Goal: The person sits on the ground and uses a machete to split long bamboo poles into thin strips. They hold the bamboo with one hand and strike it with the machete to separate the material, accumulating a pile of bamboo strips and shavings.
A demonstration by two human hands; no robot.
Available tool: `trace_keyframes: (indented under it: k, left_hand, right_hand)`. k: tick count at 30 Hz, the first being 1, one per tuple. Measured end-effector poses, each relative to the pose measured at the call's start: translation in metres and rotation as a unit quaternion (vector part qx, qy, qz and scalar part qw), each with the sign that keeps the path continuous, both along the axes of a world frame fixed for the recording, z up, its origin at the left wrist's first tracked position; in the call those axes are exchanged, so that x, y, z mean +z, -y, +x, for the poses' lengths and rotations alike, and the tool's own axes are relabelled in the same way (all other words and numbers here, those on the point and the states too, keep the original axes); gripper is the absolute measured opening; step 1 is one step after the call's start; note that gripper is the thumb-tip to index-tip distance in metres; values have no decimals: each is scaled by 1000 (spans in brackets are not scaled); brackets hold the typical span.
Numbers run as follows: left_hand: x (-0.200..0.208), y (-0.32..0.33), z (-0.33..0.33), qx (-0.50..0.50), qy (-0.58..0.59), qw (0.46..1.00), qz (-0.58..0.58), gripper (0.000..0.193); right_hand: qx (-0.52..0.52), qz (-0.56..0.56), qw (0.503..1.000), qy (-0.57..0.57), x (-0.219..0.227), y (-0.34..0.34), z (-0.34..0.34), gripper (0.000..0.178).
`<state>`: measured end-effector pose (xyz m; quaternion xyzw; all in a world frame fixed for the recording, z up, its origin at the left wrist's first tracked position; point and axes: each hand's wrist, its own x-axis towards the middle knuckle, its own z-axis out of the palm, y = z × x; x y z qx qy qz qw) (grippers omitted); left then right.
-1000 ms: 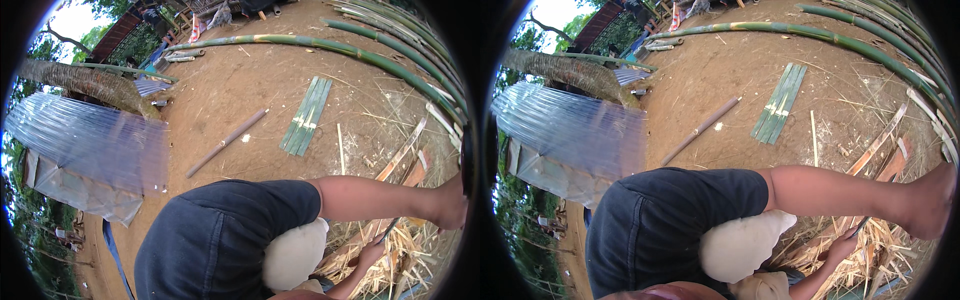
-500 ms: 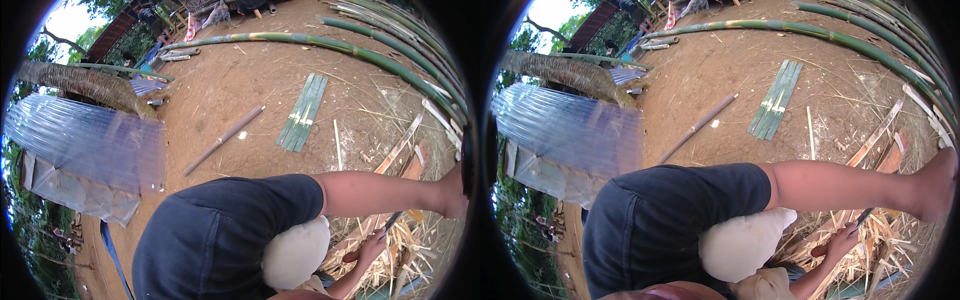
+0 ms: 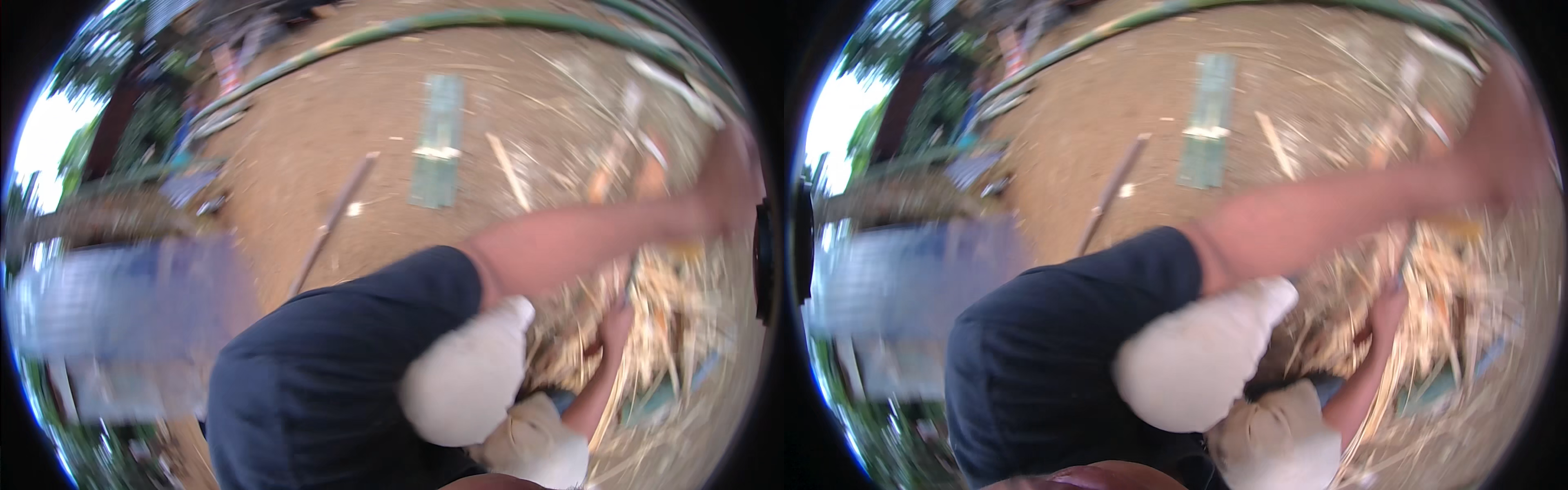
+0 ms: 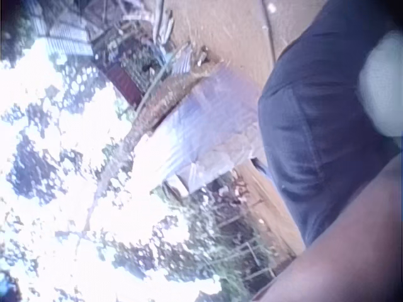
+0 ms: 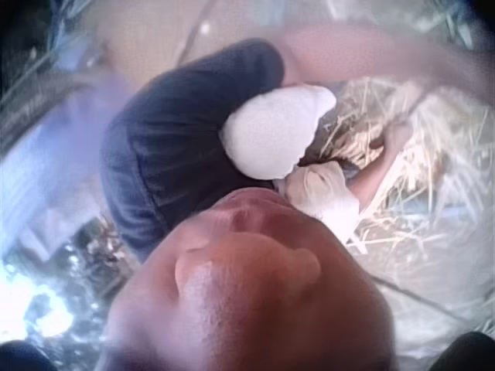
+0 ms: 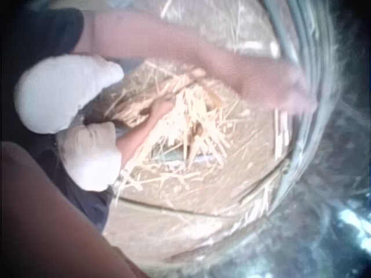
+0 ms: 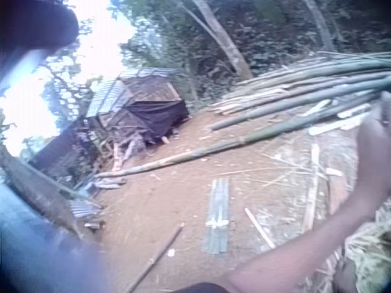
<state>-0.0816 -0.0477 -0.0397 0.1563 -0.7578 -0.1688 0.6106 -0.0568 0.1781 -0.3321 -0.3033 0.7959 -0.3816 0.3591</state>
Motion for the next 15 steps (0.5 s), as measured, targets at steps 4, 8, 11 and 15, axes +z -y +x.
trace_keyframes:
  k: [4, 8, 11, 15]
  left_hand:
    - [33, -16, 80, -237, -95, 934, 249, 22]
    - [57, -28, 104, -394, -128, 820, 396, 36]
    - [58, -33, 101, -379, -90, 834, 391, 38]
    - [60, -37, 110, -358, -77, 859, 358, 38]
  right_hand:
    - [-5, -13, 960, 278, 41, 3, -42, 41]
    - [-28, -13, 937, 348, 38, -1, -36, 43]
    - [-1, -3, 997, -80, 33, 5, -7, 42]
    - [8, -81, 988, -132, 123, 0, 39, 35]
